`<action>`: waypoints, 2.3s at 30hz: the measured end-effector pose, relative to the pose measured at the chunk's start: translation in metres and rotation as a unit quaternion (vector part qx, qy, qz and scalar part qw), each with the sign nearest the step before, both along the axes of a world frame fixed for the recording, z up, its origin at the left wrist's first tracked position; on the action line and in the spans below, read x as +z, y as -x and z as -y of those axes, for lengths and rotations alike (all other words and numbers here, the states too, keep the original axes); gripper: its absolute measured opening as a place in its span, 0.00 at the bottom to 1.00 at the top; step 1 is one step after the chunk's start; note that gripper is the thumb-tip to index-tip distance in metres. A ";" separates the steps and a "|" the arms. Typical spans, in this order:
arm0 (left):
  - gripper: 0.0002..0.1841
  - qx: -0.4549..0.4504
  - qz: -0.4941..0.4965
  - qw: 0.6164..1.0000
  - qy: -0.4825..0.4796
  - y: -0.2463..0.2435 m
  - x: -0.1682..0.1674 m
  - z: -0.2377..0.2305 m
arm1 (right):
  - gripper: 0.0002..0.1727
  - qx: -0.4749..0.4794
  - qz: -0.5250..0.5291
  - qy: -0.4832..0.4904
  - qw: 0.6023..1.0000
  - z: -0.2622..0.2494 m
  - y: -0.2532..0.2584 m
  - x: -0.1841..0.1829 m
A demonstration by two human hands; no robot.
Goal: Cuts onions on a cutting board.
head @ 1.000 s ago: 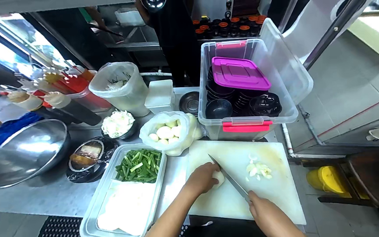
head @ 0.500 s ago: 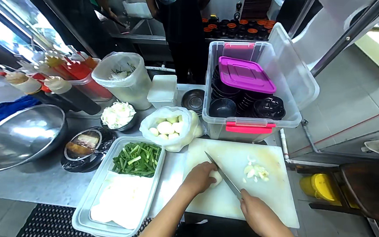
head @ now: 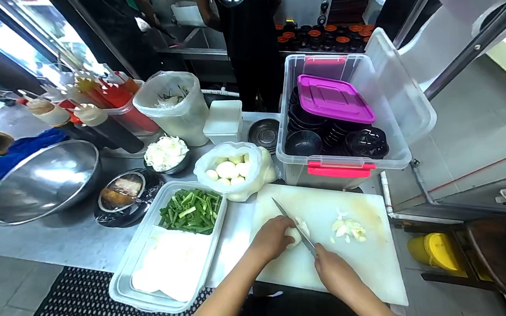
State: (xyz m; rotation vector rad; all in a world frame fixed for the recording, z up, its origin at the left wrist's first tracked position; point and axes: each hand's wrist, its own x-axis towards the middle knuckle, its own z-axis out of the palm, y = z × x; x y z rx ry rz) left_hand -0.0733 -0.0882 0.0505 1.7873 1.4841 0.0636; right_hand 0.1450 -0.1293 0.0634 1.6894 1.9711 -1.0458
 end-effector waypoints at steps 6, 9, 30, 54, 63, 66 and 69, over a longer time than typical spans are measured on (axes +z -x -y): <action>0.20 0.015 0.011 1.000 -0.022 0.002 -0.004 0.004 | 0.18 0.017 0.014 -0.006 1.000 -0.003 -0.008 0.030; 0.20 0.019 0.014 0.999 -0.025 0.002 -0.005 0.006 | 0.17 0.012 0.008 -0.001 1.000 0.003 -0.011 0.023; 0.20 0.040 0.035 0.997 -0.057 0.005 -0.015 0.014 | 0.19 0.025 0.009 -0.002 1.000 -0.019 0.014 0.019; 0.19 0.049 0.044 0.994 -0.083 0.007 -0.020 0.018 | 0.22 0.030 -0.005 0.011 0.999 -0.021 0.023 -0.001; 0.18 0.061 0.048 0.992 -0.098 0.006 -0.023 0.021 | 0.17 0.039 0.009 0.002 0.999 -0.010 0.004 0.027; 0.18 0.065 0.048 0.992 -0.097 0.007 -0.024 0.023 | 0.20 0.032 -0.005 0.006 0.999 -0.017 0.021 0.003; 0.19 0.067 0.047 0.992 -0.100 0.007 -0.024 0.024 | 0.19 0.039 -0.010 0.012 0.999 -0.027 0.028 -0.002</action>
